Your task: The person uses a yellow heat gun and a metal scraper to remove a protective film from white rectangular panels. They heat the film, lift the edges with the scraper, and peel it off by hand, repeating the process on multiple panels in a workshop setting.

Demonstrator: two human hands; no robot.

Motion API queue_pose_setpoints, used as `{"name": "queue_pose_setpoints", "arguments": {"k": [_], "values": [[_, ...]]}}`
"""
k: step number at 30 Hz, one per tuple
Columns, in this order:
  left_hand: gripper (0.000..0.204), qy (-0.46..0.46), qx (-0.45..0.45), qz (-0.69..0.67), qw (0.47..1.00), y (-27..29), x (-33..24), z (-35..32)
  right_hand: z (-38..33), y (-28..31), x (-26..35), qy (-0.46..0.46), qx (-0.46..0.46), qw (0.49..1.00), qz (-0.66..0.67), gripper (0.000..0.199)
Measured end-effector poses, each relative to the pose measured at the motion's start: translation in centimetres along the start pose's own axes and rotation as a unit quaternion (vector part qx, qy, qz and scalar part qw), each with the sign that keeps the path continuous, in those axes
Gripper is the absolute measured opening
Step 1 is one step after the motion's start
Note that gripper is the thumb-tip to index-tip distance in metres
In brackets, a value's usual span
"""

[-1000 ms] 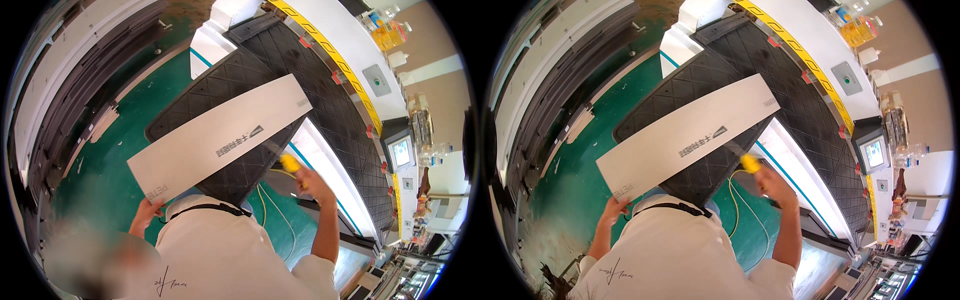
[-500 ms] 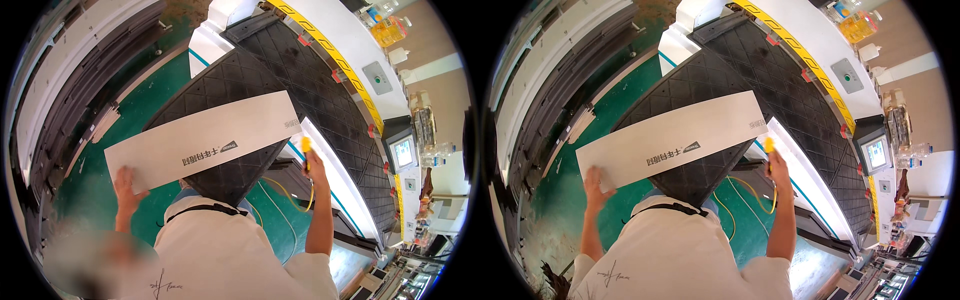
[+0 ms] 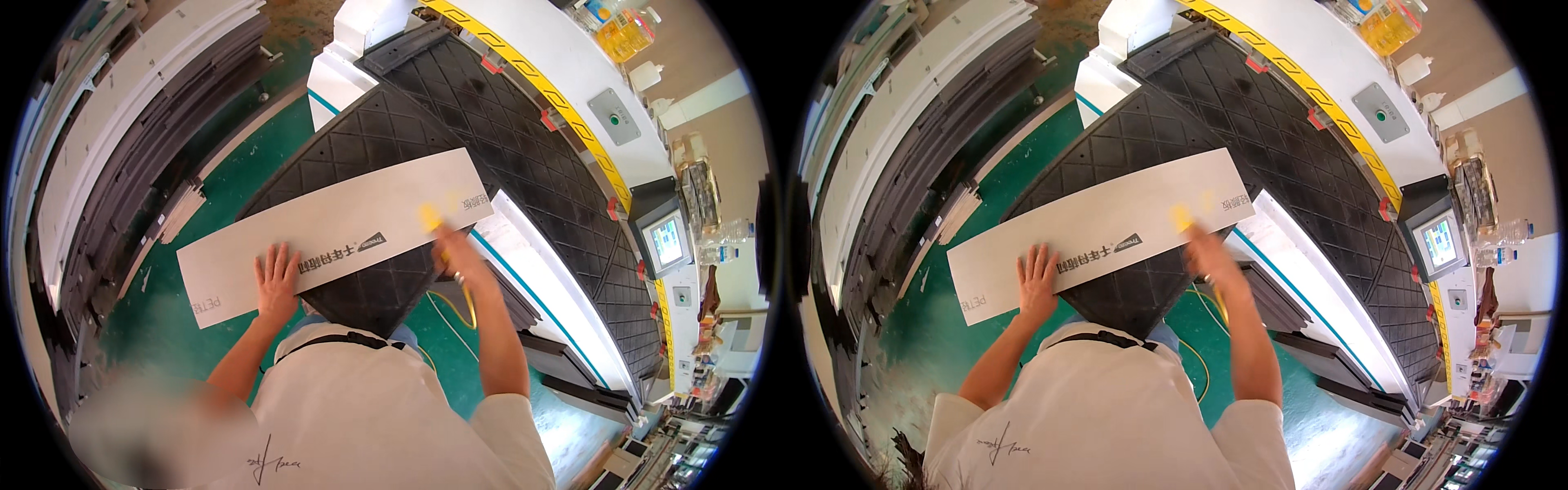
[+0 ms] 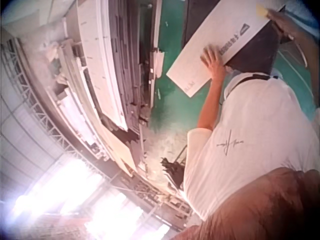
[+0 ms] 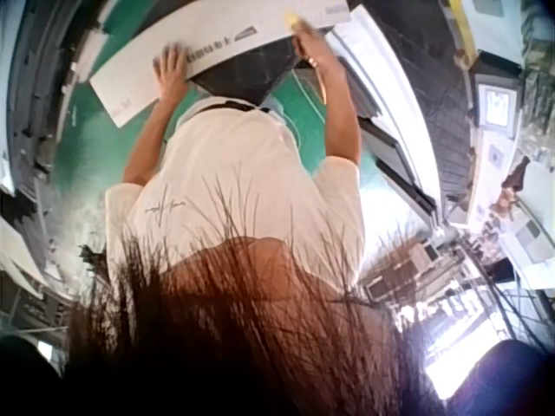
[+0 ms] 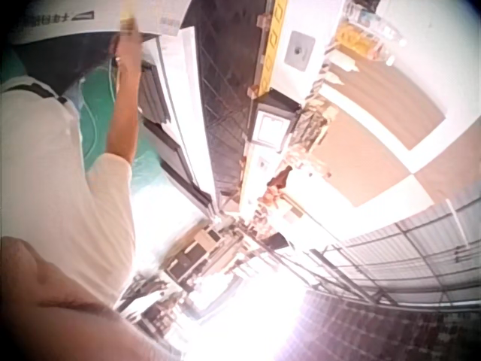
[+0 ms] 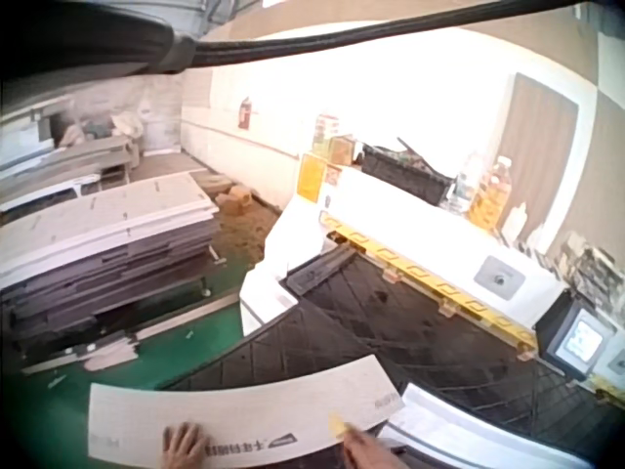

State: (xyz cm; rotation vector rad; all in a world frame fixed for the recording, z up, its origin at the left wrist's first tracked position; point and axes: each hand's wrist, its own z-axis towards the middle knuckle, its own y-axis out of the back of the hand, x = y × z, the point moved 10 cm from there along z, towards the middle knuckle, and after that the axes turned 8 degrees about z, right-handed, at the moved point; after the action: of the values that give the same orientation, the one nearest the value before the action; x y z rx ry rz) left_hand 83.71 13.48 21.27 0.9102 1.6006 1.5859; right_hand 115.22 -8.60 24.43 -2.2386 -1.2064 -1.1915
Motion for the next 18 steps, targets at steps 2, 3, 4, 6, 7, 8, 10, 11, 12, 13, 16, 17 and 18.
{"name": "queue_pose_setpoints", "arguments": {"k": [2,3,4,6,7,8,10,11,12,13,16,17,18], "values": [[0.096,0.014,0.007,-0.031,0.999,0.1,0.1,0.0,-6.1,-9.0,0.2,0.016,0.243,0.967,-0.074,0.042],[0.096,0.023,0.011,-0.046,0.999,0.0,0.2,0.0,-9.5,-11.5,1.5,0.008,0.32,0.944,-0.084,0.046],[0.095,0.02,0.005,-0.043,0.999,0.0,0.1,0.1,-11.1,-12.3,0.3,-0.017,0.349,0.931,-0.103,0.052],[0.094,0.022,-0.006,-0.035,0.999,-0.1,0.2,-0.2,-12.3,-11.1,-0.9,-0.031,0.311,0.949,-0.047,0.054],[0.094,0.021,-0.002,-0.035,0.999,-0.1,0.0,-0.2,-12.2,-8.9,-1.7,-0.038,0.238,0.969,-0.052,0.052],[0.094,0.02,0.001,-0.032,0.999,-0.1,0.0,-0.2,-12.0,-6.1,-2.6,-0.042,0.166,0.984,-0.057,0.05],[0.093,0.017,0.0,-0.025,1.0,0.1,-0.1,-0.3,-11.3,0.7,-3.2,-0.015,0.031,0.998,-0.061,0.045],[0.093,0.012,-0.004,-0.022,1.0,0.3,-0.3,-0.2,-11.3,4.5,-3.6,-0.012,-0.065,0.997,-0.043,0.044],[0.093,0.007,-0.009,-0.02,1.0,0.4,-0.5,-0.1,-11.6,7.7,-3.9,-0.01,-0.161,0.987,-0.025,0.042],[0.094,0.004,-0.011,-0.017,1.0,0.3,-0.6,0.0,-11.5,7.9,-4.4,-0.01,-0.155,0.988,-0.014,0.043],[0.094,0.0,-0.013,-0.012,1.0,0.1,-0.7,0.0,-11.2,6.6,-4.8,-0.015,-0.109,0.994,0.007,0.044],[0.095,0.002,-0.011,-0.013,1.0,0.1,-0.5,-0.1,-11.2,4.2,-3.8,-0.019,-0.075,0.997,0.006,0.045],[0.095,0.005,-0.009,-0.013,1.0,0.0,-0.2,-0.1,-11.0,2.5,-3.1,-0.023,-0.04,0.999,0.006,0.046]]}}
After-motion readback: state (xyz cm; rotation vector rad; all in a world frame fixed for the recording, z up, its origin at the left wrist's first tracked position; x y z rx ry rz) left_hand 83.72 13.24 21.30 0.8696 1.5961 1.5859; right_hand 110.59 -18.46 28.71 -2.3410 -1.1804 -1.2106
